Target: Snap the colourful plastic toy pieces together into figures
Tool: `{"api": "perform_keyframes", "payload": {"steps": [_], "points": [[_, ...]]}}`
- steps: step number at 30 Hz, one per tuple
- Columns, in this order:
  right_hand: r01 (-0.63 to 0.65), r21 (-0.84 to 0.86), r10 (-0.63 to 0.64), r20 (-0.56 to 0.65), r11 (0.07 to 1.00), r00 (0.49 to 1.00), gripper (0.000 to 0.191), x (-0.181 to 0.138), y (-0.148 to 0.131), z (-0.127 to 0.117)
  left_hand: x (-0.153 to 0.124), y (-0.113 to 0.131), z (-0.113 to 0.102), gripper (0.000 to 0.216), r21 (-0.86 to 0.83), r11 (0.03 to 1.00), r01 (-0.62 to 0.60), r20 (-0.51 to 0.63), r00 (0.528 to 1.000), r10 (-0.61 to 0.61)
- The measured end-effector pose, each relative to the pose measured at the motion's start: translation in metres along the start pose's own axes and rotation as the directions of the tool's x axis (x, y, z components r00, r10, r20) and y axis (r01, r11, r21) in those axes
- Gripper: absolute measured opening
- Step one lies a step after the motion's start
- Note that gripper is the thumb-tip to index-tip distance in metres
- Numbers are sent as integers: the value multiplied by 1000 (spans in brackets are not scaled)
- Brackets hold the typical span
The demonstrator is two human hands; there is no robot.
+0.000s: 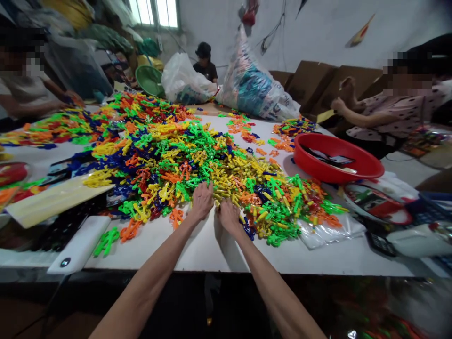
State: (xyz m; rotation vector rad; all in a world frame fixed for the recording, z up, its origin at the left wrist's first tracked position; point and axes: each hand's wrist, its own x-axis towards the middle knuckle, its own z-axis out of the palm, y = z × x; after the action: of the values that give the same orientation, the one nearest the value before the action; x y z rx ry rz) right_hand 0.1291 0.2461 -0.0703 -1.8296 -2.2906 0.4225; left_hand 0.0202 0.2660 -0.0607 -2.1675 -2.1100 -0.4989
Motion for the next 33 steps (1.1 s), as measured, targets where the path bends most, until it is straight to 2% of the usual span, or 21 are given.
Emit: {"api": "perform_keyframes", "payload": {"steps": [3, 6, 8, 9, 11, 13, 15, 18, 21, 24, 29, 33], "points": [[-13, 58, 14, -17, 998, 1000, 27, 1, 2, 2, -9, -7, -6, 45, -116, 992, 47, -39, 998, -52], [-48, 268, 67, -63, 962, 996, 18, -2, 16, -12, -21, -9, -12, 37, -391, 910, 137, -50, 984, -169], [-88, 542, 126, -34, 836, 991, 15, -9, 27, -20, -33, -7, -16, 25, -628, 740, 241, 44, 960, -276], [-104, 685, 139, 5, 721, 990, 15, -14, 33, -23, -40, -6, -18, 19, -737, 609, 292, 125, 945, -302], [-122, 887, 104, 84, 445, 991, 19, -26, 41, -29, -57, -1, -23, 14, -875, 315, 367, 292, 920, -263], [-126, 962, 32, 121, 242, 992, 24, -39, 45, -35, -74, 4, -28, 21, -902, 90, 421, 402, 899, -174], [-127, 978, -46, 136, 164, 990, 26, -50, 47, -41, -89, 9, -35, 27, -886, -25, 463, 463, 880, -103], [-154, 970, -151, 184, 188, 971, 24, -61, 46, -50, -106, 16, -46, 33, -855, -94, 510, 514, 858, -14], [-186, 955, -199, 234, 232, 952, 23, -67, 46, -54, -116, 21, -55, 35, -851, -124, 510, 507, 860, 58], [-222, 955, -232, 265, 196, 936, 21, -71, 49, -52, -120, 23, -60, 36, -854, -160, 495, 485, 869, 102], [-352, 927, -278, 376, 133, 884, 25, -77, 56, -46, -123, 24, -62, 32, -831, -141, 539, 511, 838, 190], [-377, 912, -332, 409, 160, 850, 27, -83, 58, -49, -127, 26, -56, 31, -812, -147, 565, 530, 819, 220]]}}
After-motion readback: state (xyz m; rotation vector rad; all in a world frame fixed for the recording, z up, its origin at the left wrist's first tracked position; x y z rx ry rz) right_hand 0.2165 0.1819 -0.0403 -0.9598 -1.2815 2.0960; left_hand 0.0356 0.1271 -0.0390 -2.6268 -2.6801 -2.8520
